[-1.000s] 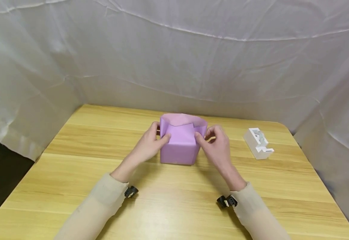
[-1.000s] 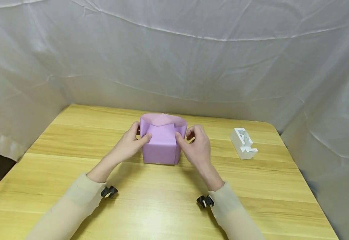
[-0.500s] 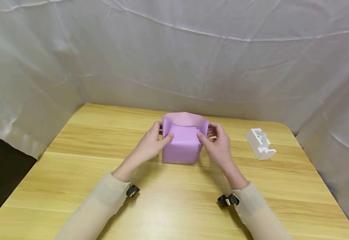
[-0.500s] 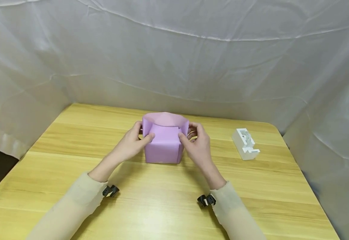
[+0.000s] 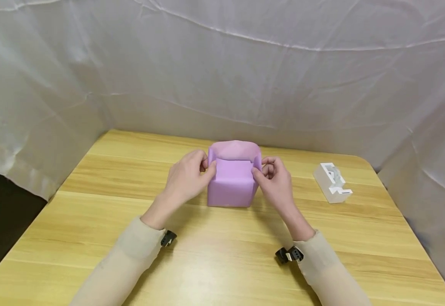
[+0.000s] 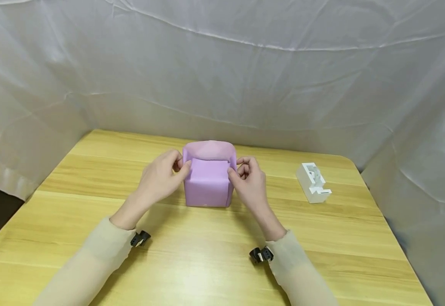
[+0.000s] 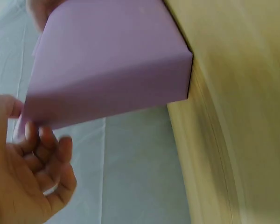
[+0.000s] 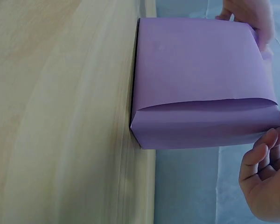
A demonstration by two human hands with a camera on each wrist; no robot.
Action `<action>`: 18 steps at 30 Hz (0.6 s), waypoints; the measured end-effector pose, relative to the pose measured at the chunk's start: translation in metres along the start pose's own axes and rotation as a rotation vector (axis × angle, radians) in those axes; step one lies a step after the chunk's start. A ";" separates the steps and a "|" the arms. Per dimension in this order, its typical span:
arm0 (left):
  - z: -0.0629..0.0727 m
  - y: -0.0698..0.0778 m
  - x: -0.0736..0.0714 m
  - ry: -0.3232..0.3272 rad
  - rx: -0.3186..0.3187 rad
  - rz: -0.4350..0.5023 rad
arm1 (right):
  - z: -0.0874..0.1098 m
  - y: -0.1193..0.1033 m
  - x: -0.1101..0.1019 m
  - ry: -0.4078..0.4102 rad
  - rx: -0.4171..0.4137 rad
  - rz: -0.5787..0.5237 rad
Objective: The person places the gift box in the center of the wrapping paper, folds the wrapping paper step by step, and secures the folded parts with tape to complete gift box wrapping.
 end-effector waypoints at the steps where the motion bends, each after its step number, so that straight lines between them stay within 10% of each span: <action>1: -0.001 0.002 0.000 0.001 0.025 -0.003 | 0.000 0.000 0.000 0.000 0.000 -0.001; 9: -0.001 0.011 -0.003 0.123 0.179 -0.028 | -0.001 -0.005 0.004 -0.043 -0.017 -0.010; 18: -0.001 0.013 -0.002 0.140 0.192 -0.012 | -0.003 -0.003 0.003 -0.080 0.020 0.057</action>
Point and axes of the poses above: each hand's wrist, its own z-axis away from the middle knuckle, its own x-axis out of the palm, y = z × x, the point moved 9 cm from there along -z, towards the middle knuckle, and after that the axes turned 8 degrees about z, right-handed, at the moved point
